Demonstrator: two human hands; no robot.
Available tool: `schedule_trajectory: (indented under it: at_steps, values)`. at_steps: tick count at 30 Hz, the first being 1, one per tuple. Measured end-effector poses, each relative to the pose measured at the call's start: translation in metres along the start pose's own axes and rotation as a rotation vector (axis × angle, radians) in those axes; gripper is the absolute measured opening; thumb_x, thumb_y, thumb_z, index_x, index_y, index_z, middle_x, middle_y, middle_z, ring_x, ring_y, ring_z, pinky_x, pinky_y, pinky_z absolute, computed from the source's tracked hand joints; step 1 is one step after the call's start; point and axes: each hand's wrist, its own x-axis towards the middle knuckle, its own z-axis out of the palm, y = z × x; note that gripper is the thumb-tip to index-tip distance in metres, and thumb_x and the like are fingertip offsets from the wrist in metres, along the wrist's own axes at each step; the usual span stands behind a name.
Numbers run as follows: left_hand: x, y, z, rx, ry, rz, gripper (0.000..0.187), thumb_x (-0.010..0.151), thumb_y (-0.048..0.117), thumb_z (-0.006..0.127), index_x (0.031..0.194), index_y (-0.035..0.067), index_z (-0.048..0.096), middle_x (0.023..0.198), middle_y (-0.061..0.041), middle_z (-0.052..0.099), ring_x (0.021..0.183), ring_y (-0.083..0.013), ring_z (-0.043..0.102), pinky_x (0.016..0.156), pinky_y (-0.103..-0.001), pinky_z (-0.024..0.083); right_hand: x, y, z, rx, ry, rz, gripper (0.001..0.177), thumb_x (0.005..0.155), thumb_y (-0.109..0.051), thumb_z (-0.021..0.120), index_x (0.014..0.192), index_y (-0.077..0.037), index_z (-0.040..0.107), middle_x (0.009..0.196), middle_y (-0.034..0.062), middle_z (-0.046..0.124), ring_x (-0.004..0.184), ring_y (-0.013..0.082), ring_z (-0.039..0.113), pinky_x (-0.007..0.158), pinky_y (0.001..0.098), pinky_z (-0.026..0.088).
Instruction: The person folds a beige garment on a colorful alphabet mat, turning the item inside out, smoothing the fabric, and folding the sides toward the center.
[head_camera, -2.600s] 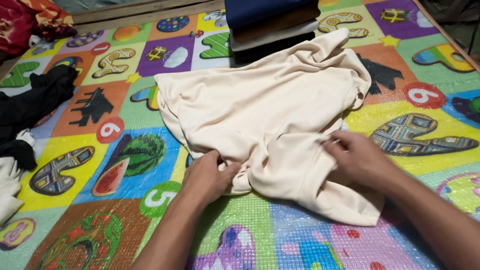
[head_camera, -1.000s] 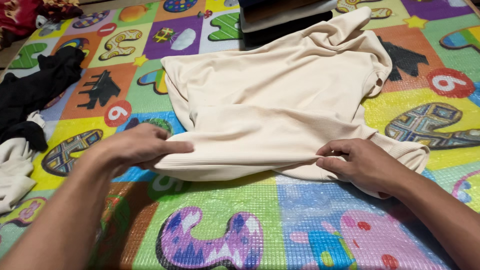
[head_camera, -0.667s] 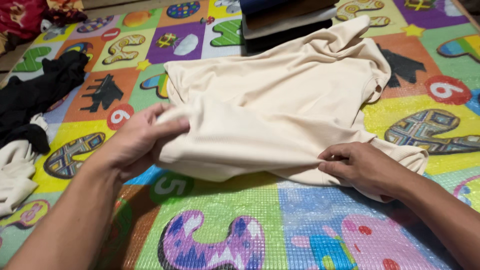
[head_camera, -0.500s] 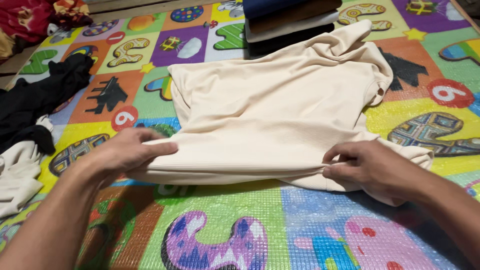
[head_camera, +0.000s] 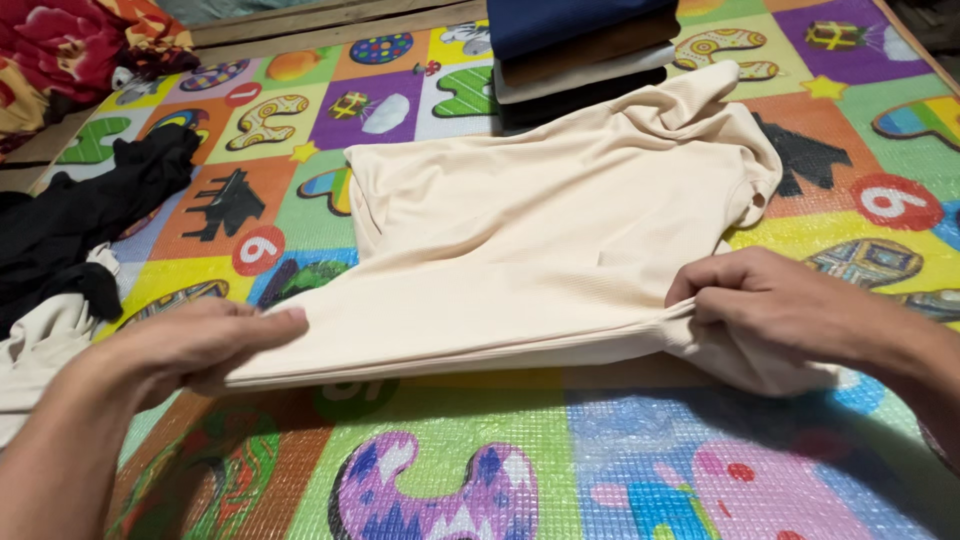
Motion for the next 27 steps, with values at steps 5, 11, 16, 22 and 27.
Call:
schedule_trajectory:
  at_steps: [5, 11, 16, 22, 27]
  values:
    - [-0.002, 0.002, 0.004, -0.146, 0.059, 0.164, 0.052, 0.081, 0.033, 0.08, 0.115, -0.004, 0.073, 0.094, -0.015, 0.077, 0.074, -0.0215, 0.07, 0.064, -0.036, 0.055, 0.0, -0.006, 0.009, -0.019, 0.006, -0.141, 0.03, 0.1, -0.028, 0.051, 0.096, -0.005, 0.07, 0.081, 0.0079, 0.063, 0.077, 0.0196, 0.058, 0.072, 0.0327, 0.056]
    - [0.002, -0.022, -0.023, -0.219, 0.269, 0.096, 0.059, 0.091, 0.042, 0.078, 0.129, -0.002, 0.069, 0.107, -0.023, 0.074, 0.078, -0.0247, 0.065, 0.065, -0.043, 0.052, -0.017, -0.017, 0.004, 0.043, -0.153, 0.217, 0.049, 0.11, -0.044, 0.052, 0.096, 0.002, 0.064, 0.07, 0.0148, 0.054, 0.061, 0.0346, 0.049, 0.057, 0.051, 0.038]
    - [0.025, -0.062, -0.029, 0.457, 0.1, 0.109, 0.074, 0.07, 0.05, 0.093, 0.125, 0.008, 0.068, 0.107, -0.017, 0.07, 0.086, -0.0241, 0.063, 0.079, -0.04, 0.051, -0.015, -0.026, 0.014, -0.314, -0.324, -0.074, 0.037, 0.092, -0.049, 0.068, 0.104, -0.016, 0.08, 0.087, 0.0045, 0.076, 0.079, 0.0173, 0.076, 0.071, 0.0341, 0.064]
    - [0.023, -0.027, 0.013, 0.281, 0.29, 0.136, 0.063, 0.085, 0.056, 0.068, 0.115, 0.001, 0.075, 0.097, -0.022, 0.074, 0.083, -0.0285, 0.069, 0.079, -0.045, 0.054, -0.012, -0.085, 0.014, -0.463, -0.043, 0.062, 0.038, 0.098, -0.042, 0.06, 0.121, -0.016, 0.075, 0.102, 0.0095, 0.08, 0.091, 0.0236, 0.073, 0.08, 0.0366, 0.062]
    - [-0.005, 0.025, 0.061, 0.287, 0.342, 0.144, 0.05, 0.088, 0.033, 0.07, 0.127, 0.001, 0.065, 0.108, -0.027, 0.069, 0.103, -0.0397, 0.067, 0.09, -0.048, 0.051, 0.019, -0.094, 0.025, -0.39, 0.175, -0.108, 0.039, 0.094, -0.041, 0.066, 0.115, -0.008, 0.075, 0.104, 0.0172, 0.077, 0.091, 0.0311, 0.076, 0.085, 0.0433, 0.06]
